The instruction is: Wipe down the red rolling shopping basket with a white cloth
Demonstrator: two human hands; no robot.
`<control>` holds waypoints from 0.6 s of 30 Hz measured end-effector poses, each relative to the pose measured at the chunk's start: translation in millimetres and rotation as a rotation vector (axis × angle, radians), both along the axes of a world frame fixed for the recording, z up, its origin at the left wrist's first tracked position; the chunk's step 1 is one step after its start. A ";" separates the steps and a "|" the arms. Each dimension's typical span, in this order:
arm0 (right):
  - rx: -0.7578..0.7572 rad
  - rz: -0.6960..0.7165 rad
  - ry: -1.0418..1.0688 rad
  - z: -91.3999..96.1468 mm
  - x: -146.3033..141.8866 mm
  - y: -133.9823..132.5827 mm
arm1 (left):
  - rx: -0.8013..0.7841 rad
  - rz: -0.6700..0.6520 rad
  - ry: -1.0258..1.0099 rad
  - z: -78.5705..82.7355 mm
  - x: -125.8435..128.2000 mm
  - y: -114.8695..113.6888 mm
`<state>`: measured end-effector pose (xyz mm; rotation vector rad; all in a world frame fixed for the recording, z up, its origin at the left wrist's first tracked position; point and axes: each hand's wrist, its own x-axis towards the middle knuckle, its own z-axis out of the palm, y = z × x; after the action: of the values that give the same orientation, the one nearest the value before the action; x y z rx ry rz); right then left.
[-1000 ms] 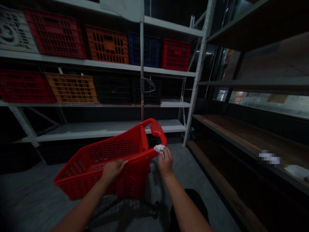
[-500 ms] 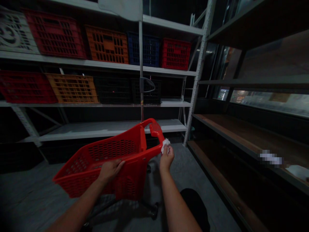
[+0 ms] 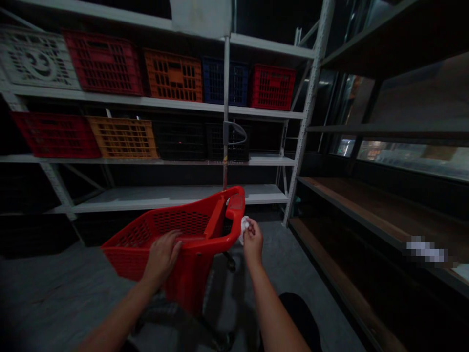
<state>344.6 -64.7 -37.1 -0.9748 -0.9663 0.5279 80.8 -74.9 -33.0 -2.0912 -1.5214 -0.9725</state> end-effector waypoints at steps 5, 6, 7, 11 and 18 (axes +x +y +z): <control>0.066 0.026 -0.007 0.2 -32.6 -33.4 | -0.038 -0.121 0.045 41.7 72.1 -36.9; 0.081 -0.002 -0.036 0.7 -38.9 -38.2 | -0.064 -0.113 0.050 47.3 83.8 -42.3; 0.096 -0.029 -0.067 1.3 -44.2 -41.7 | -0.112 -0.086 0.059 51.3 92.5 -46.3; 0.160 -0.077 -0.249 10.4 -49.5 -34.4 | -0.237 0.005 0.089 54.8 98.0 -51.3; 0.132 -0.135 -0.507 46.2 -20.1 14.4 | -0.246 0.036 0.072 52.1 84.5 -48.6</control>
<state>324.5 -50.3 9.1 -1.0677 -1.3555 0.0966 165.3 -123.4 19.1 -2.2288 -1.7091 -0.7195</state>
